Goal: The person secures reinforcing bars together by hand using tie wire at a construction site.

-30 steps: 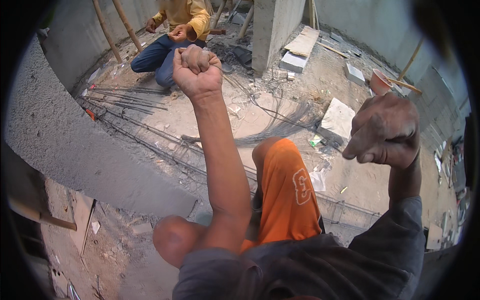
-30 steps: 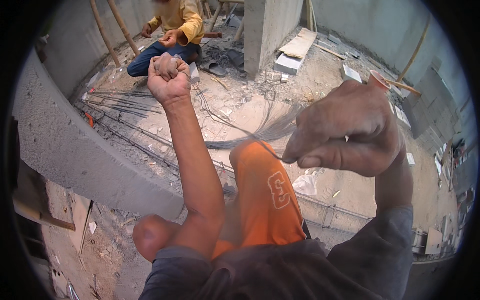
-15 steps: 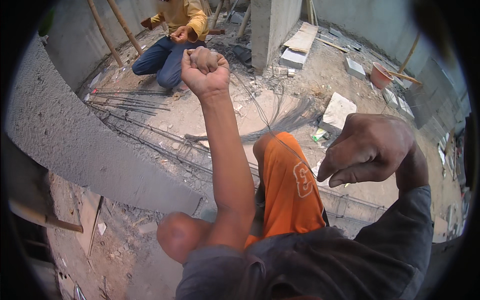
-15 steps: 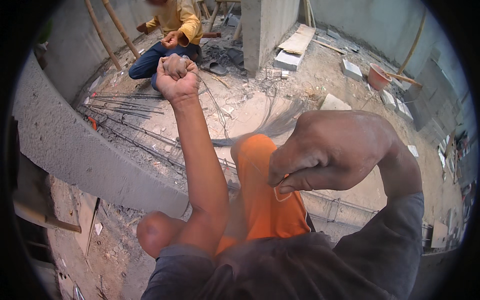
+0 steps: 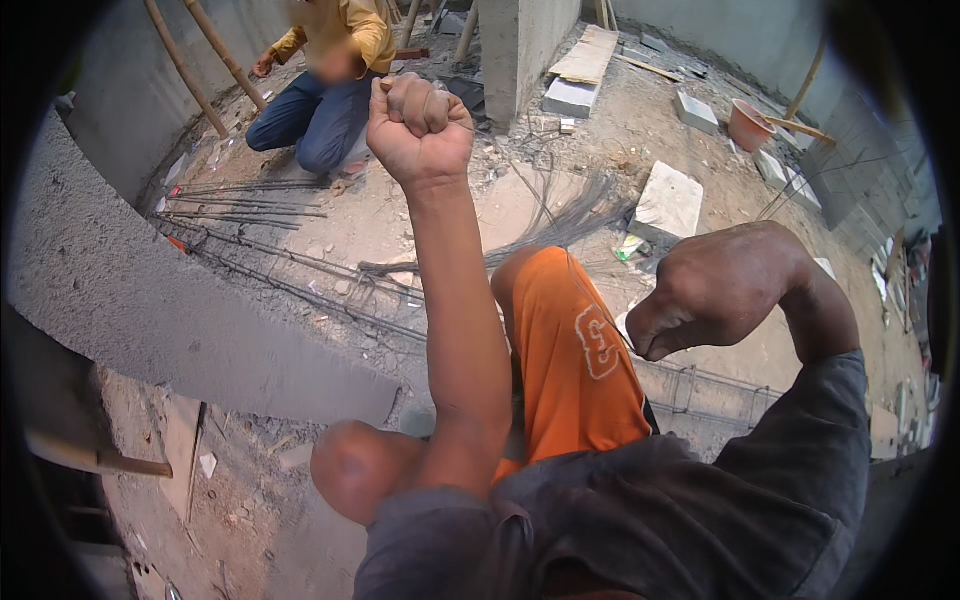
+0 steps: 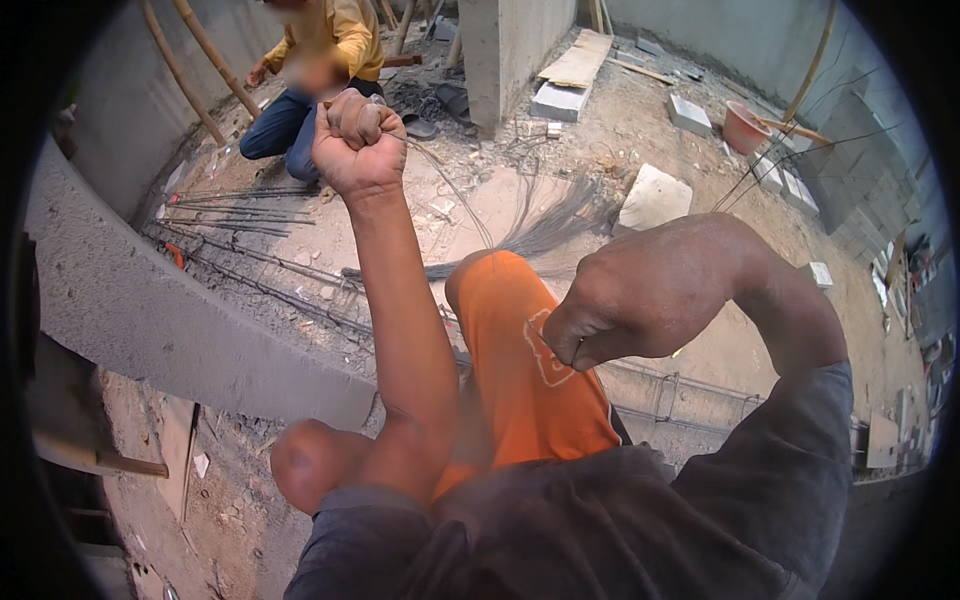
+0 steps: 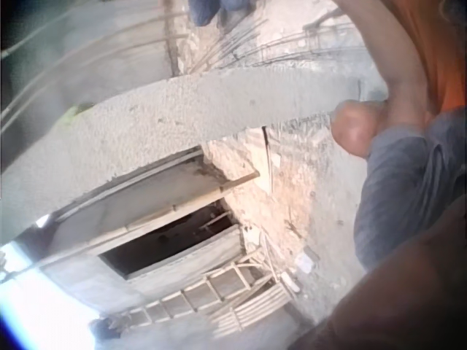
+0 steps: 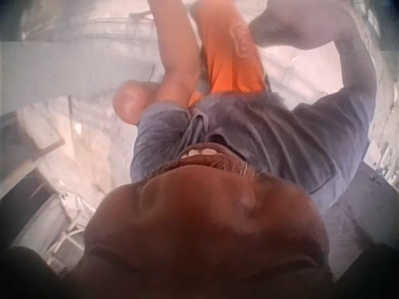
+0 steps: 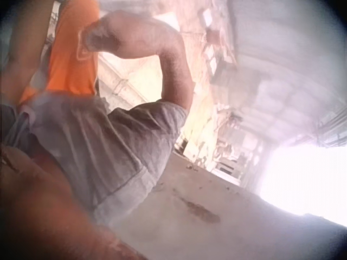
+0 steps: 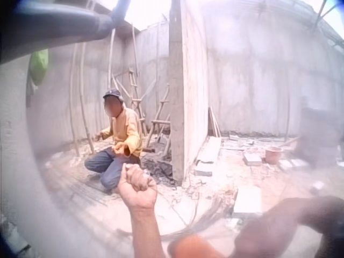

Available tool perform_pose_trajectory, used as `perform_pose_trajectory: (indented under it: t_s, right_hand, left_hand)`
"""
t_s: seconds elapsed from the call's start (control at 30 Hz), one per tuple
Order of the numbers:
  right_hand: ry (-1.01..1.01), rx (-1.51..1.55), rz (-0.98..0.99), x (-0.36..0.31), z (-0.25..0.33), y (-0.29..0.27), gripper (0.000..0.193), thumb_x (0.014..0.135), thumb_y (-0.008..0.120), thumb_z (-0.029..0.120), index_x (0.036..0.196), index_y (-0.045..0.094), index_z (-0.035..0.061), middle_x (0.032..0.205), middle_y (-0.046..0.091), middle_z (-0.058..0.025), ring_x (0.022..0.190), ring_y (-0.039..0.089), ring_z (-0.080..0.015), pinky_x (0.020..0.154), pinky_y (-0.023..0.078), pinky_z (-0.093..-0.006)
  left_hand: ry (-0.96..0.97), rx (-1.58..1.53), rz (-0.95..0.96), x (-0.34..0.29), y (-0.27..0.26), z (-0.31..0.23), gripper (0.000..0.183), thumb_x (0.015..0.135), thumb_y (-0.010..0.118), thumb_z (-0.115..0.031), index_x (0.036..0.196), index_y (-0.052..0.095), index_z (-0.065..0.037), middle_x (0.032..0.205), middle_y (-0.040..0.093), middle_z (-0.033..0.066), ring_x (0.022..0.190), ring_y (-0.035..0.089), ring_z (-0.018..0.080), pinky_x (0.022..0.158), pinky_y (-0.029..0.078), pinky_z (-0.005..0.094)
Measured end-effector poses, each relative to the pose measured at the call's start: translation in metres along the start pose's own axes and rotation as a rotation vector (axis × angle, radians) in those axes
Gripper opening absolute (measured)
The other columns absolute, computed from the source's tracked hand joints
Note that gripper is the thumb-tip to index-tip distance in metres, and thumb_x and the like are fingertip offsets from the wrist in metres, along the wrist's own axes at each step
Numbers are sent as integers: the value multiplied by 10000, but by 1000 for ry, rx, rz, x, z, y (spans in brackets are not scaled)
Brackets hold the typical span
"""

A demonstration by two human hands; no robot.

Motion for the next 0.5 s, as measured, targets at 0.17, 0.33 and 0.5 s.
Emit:
perform_pose_trajectory:
  t_s: [0.17, 0.33, 0.5]
  right_hand:
    - [-244, 384, -1290, -103, -24, -89, 156, 973, 518, 140, 1006, 565, -4, 548, 492, 17, 441, 430, -59, 443, 342, -183]
    - [1031, -765, -975, -64, -121, -57, 159, 889, 458, 34, 1010, 559, 55, 776, 635, -215, 766, 651, -376, 675, 518, -459]
    - [336, -211, 93, 2, -30, 36, 131, 863, 565, 151, 934, 604, 49, 714, 626, -182, 727, 622, -378, 641, 481, -457]
  left_hand:
    - [-34, -98, -24, 2, -15, 23, 343, 1007, 377, -249, 688, 408, -126, 534, 236, -50, 400, 160, 81, 388, 143, 241]
    - [-49, -41, 35, -1, 17, 15, 357, 997, 397, -256, 661, 368, -138, 525, 223, -54, 401, 155, 83, 393, 141, 250]
    - [-60, -89, 1, -6, -10, 26, 384, 1010, 380, -299, 652, 367, -161, 541, 246, -61, 404, 154, 81, 397, 142, 252]
Point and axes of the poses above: each hand's wrist, its own x-axis towards the middle knuckle, its own y-axis out of the palm, z = x × y, the point moved 4 cm from there along x, towards the middle knuckle
